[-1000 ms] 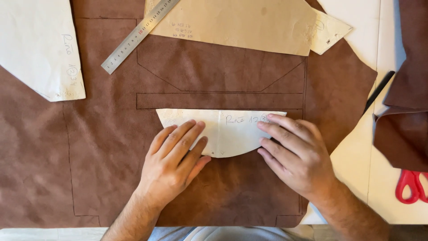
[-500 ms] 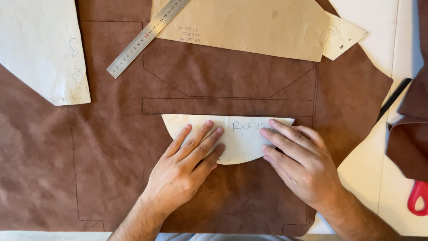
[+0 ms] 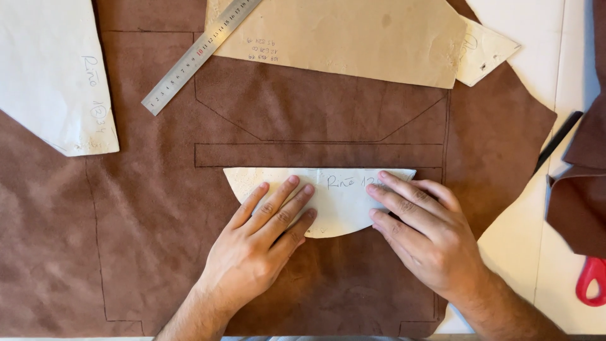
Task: Tracing straight lines and curved templates onto a piece of brown leather using a ruler and pencil.
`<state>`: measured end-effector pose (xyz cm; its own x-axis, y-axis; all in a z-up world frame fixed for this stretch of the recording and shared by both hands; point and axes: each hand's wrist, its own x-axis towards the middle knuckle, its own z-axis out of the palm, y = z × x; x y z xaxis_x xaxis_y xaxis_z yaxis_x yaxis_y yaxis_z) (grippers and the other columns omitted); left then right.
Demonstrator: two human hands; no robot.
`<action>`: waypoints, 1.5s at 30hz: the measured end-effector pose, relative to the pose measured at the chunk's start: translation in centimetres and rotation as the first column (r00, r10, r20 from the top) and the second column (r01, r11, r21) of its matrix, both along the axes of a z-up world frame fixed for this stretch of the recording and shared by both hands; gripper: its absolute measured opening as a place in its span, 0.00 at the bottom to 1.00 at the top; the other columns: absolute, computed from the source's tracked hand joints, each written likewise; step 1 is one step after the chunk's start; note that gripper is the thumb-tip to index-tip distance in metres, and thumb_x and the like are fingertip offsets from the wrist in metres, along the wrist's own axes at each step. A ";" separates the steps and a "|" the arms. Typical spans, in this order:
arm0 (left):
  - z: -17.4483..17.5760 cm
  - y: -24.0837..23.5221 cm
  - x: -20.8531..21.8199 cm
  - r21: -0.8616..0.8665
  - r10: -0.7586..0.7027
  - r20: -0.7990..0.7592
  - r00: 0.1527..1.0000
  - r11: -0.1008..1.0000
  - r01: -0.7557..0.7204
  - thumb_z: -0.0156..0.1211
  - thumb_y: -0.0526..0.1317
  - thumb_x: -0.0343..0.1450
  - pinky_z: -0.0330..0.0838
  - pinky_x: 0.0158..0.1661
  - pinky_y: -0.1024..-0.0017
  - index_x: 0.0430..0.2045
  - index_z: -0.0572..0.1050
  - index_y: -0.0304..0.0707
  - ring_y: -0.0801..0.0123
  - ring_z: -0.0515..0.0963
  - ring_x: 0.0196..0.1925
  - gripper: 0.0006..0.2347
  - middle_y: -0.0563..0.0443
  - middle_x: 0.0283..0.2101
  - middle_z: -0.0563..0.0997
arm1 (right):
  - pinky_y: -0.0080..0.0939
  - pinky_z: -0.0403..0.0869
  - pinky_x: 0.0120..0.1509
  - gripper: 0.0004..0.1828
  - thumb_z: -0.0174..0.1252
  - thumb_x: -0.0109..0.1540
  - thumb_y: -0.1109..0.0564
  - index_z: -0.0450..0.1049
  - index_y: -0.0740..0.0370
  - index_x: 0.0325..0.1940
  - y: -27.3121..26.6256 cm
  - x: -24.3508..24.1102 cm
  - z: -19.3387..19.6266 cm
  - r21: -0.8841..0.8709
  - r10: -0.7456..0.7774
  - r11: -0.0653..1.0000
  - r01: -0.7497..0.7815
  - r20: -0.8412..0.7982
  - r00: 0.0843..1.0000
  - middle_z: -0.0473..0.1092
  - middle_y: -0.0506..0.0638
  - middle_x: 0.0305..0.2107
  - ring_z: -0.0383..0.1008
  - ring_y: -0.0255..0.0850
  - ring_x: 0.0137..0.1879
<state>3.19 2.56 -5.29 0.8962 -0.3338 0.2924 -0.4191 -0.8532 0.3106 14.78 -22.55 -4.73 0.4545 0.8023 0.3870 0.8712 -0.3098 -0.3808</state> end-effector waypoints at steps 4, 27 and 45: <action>0.0 0.1 0.0 -0.009 -0.004 -0.006 1.000 1.000 0.004 0.49 0.35 0.80 0.64 0.67 0.49 0.50 0.77 0.32 0.46 0.70 0.70 0.10 0.37 0.65 0.72 | 0.54 0.70 0.61 0.02 0.64 0.64 0.65 0.78 0.62 0.36 0.0 0.0 -0.1 0.007 -0.003 1.000 0.003 -0.002 1.000 0.77 0.56 0.52 0.77 0.56 0.62; 0.2 0.0 0.1 -0.018 0.015 0.008 1.000 1.000 -0.014 0.46 0.32 0.79 0.65 0.66 0.52 0.50 0.76 0.32 0.48 0.71 0.69 0.11 0.38 0.64 0.74 | 0.54 0.71 0.61 0.03 0.62 0.64 0.66 0.77 0.62 0.37 0.0 0.0 -0.3 0.019 0.000 1.000 0.000 -0.008 1.000 0.77 0.57 0.51 0.78 0.58 0.61; 0.2 0.0 0.2 -0.026 0.016 0.033 0.999 1.000 -0.015 0.48 0.32 0.78 0.66 0.65 0.52 0.47 0.77 0.31 0.48 0.72 0.68 0.10 0.38 0.63 0.74 | 0.52 0.68 0.61 0.03 0.64 0.64 0.64 0.77 0.61 0.36 -0.1 0.1 -0.3 0.010 -0.006 1.000 0.006 0.015 1.000 0.77 0.54 0.52 0.77 0.54 0.62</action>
